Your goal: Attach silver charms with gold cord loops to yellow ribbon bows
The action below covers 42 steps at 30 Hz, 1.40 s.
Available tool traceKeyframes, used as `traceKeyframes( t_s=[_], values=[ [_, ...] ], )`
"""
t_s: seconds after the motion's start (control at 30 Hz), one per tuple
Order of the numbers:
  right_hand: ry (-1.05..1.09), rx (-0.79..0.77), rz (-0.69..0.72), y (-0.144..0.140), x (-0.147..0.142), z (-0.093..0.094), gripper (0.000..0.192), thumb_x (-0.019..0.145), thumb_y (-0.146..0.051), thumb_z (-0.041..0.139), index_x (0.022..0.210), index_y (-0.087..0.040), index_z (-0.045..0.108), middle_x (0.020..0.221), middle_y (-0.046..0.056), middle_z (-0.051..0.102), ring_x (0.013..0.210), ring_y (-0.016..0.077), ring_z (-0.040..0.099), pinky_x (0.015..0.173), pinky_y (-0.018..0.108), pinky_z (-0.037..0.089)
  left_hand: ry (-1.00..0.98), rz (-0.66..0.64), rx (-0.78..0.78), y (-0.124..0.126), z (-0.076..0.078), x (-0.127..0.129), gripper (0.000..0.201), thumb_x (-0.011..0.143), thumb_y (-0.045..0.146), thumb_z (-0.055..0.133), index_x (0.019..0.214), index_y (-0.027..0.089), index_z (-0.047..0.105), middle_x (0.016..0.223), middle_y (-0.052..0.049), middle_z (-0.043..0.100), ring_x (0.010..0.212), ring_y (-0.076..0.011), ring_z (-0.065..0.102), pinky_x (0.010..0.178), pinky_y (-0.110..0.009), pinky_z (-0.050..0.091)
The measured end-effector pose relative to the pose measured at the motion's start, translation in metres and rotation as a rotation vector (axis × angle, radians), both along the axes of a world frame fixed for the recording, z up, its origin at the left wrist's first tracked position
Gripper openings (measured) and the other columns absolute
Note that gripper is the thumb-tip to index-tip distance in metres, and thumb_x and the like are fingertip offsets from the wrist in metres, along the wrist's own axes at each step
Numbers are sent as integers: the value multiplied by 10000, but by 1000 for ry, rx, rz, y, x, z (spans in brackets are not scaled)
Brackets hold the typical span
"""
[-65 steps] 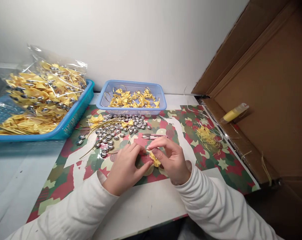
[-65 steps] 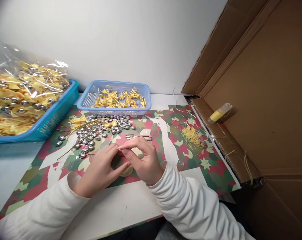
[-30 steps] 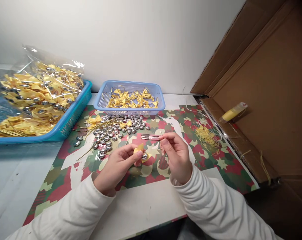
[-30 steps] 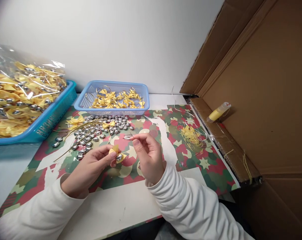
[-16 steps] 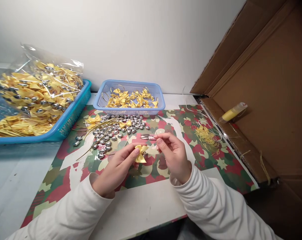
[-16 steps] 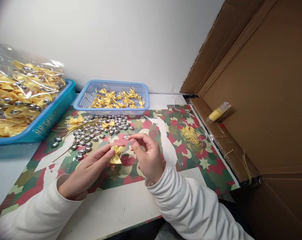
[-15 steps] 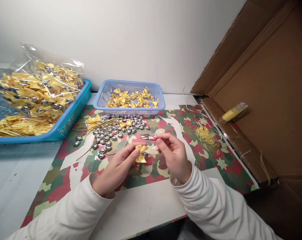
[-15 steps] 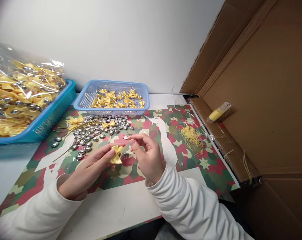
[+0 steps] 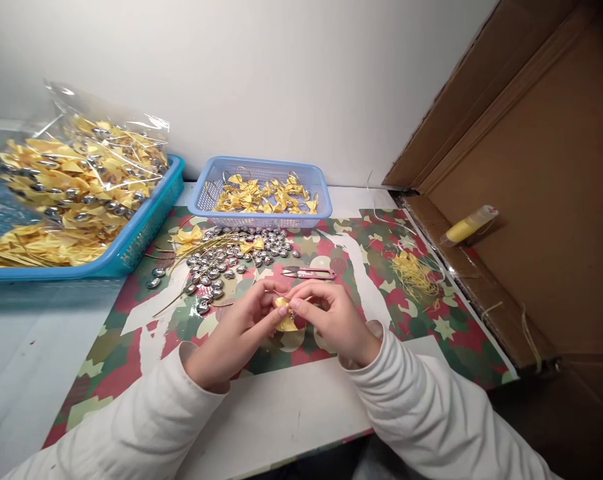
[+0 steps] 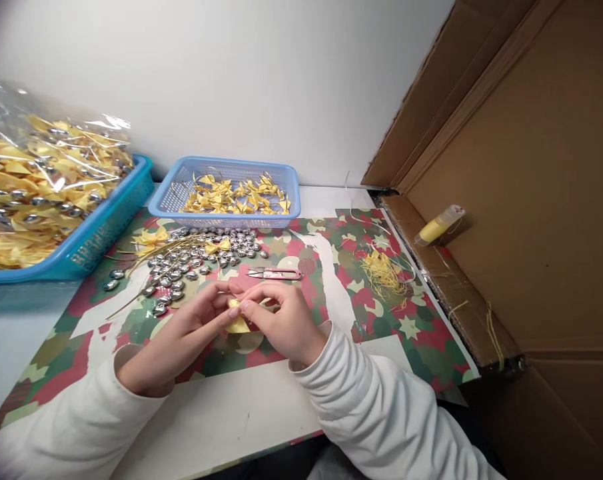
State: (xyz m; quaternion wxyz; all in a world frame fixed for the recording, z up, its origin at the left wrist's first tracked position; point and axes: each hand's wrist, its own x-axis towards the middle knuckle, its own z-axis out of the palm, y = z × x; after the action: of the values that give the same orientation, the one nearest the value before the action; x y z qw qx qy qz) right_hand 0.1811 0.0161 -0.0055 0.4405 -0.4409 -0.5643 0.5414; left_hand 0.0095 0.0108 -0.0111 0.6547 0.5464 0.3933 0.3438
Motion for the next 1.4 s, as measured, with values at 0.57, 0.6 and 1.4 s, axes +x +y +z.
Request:
traceKeyframes(
  t_s=[0.57, 0.6, 1.4],
  values=[
    [81, -24, -145, 2, 0, 1, 175, 777, -341, 711, 701, -184, 721, 793, 52, 700, 758, 177, 652, 704, 312, 558, 37, 160, 65, -2, 3, 2, 378, 741, 360, 785, 1024, 201, 593, 839, -13, 635, 750, -152, 619, 644, -257, 518],
    [90, -27, -156, 2, 0, 1, 168, 776, -341, 713, 711, -187, 723, 809, 54, 701, 762, 181, 655, 709, 321, 560, 50, 176, 52, -2, 3, 2, 337, 729, 361, 794, 959, 193, 615, 838, -19, 648, 756, -158, 633, 652, -260, 526],
    [-201, 313, 17, -8, 0, 5, 291, 780, -141, 559, 555, -199, 384, 1045, 71, 564, 1063, 221, 510, 952, 391, 401, 131, 290, 68, -8, 5, 2, 239, 749, 350, 766, 716, 161, 624, 656, -15, 662, 594, -137, 595, 517, -228, 486]
  ],
)
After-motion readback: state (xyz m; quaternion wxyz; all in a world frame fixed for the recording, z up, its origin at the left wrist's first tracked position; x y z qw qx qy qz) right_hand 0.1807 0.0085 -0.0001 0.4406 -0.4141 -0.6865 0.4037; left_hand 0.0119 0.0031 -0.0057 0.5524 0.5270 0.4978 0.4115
